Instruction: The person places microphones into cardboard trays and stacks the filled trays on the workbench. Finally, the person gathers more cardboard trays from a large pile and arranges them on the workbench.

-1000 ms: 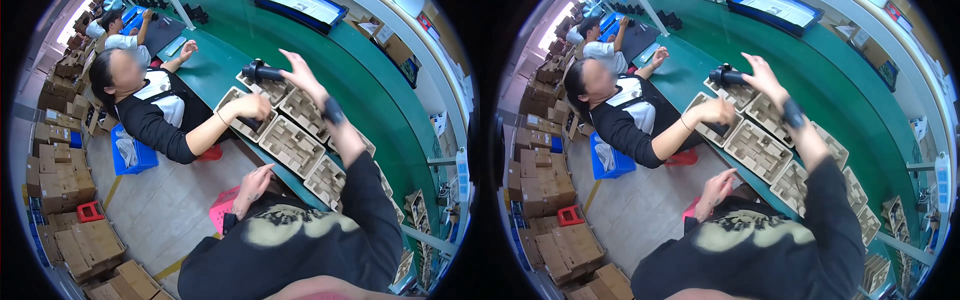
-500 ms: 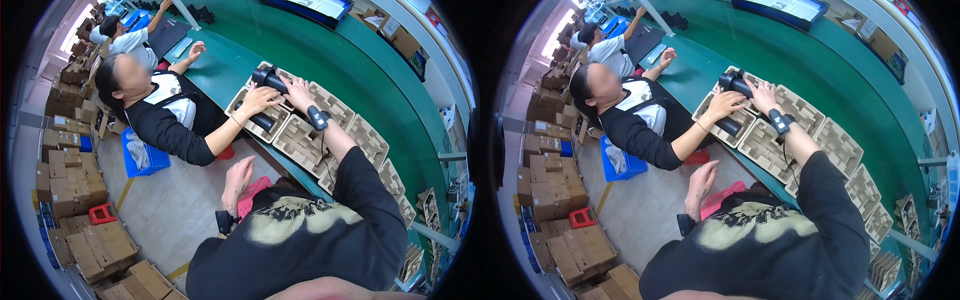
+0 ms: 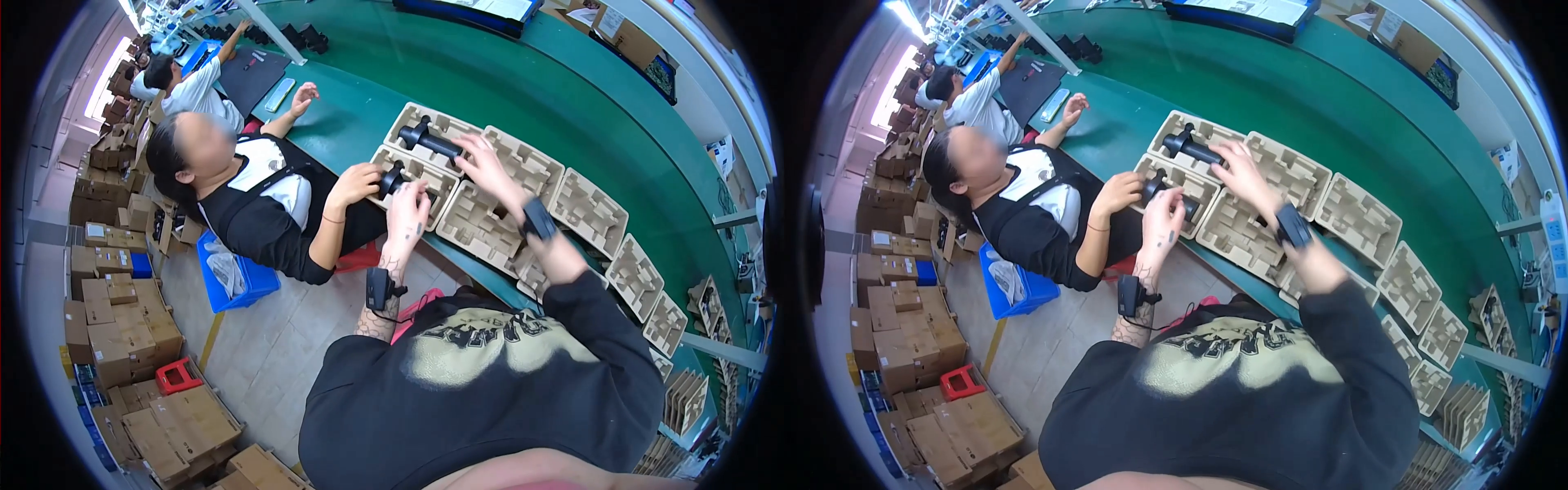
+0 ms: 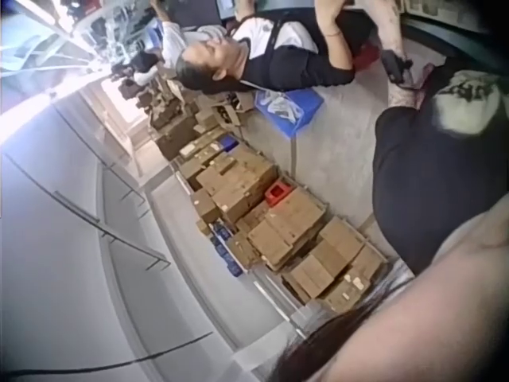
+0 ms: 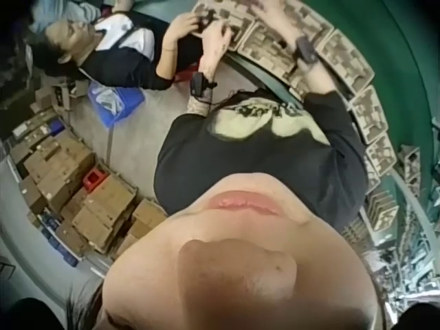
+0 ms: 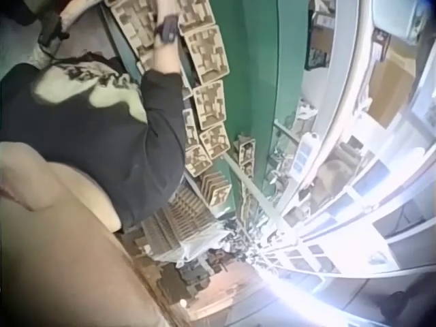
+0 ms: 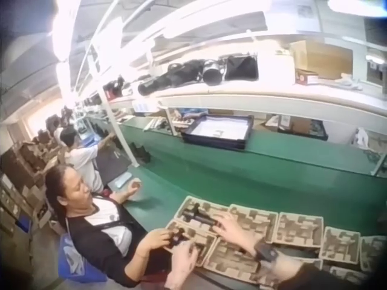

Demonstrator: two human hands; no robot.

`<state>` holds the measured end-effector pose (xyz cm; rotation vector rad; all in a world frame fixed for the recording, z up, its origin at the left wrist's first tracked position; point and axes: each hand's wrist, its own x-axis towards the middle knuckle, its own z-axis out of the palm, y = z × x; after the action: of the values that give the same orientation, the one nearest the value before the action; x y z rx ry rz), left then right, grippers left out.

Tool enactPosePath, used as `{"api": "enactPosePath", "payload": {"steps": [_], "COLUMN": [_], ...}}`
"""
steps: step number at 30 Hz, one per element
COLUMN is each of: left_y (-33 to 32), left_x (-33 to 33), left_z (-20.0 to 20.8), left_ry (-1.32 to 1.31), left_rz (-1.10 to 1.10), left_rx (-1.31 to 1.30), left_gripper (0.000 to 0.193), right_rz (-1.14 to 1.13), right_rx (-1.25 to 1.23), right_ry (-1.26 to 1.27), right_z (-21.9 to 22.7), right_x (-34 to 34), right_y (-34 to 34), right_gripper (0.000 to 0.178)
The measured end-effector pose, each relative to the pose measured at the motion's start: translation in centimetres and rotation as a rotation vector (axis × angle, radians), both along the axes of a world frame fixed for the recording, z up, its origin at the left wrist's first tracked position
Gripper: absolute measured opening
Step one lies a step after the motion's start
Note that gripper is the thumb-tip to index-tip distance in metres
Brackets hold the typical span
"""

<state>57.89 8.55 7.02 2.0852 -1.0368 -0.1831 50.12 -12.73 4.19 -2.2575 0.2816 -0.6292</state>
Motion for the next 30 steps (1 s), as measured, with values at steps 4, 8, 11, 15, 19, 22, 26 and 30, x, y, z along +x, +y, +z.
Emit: {"api": "enactPosePath", "payload": {"steps": [4,8,11,15,19,22,26,30], "left_y": [-2.1,-2.7,-2.1,-2.2,-3.5,-6.0,-9.4,-12.6], "left_x": [2.1,2.6,2.0,3.9,7.6,10.3,15.9,22.2], "left_z": [-1.5,-3.1,-3.7,-4.1,-4.0,-4.4,-4.1,-5.9], "left_ry": [-0.037,-0.107,-0.177,-0.206,-0.246,-0.232,-0.199,-0.365], "left_rz": [0.039,0.039,0.108,0.233,0.269,0.265,0.247,0.146], "left_rx": [0.19,0.294,0.215,0.069,0.027,0.037,0.104,0.254], "left_gripper": [0.025,0.029,0.033,0.037,0.037,0.038,0.036,0.031], "right_rz": [0.012,-0.251,-0.554,-0.811,-0.89,-0.695,-0.626,-0.658], "right_rx": [0.548,0.735,0.761,0.749,0.87,0.699,0.69,0.65], "right_ry": [0.069,0.031,0.01,-0.091,-0.171,0.108,0.179,0.121], "right_z": [3.3,2.3,2.4,0.2,-1.0,-1.8,0.1,1.7], "right_x": [-11.2,-21.7,-28.9,-35.0,-35.5,-35.5,-33.9,-32.8], "right_y": [3.5,4.0,4.3,4.8,5.2,5.6,5.2,3.7], "right_gripper": [0.032,0.025,0.025,0.026,0.027,0.027,0.026,0.026]}}
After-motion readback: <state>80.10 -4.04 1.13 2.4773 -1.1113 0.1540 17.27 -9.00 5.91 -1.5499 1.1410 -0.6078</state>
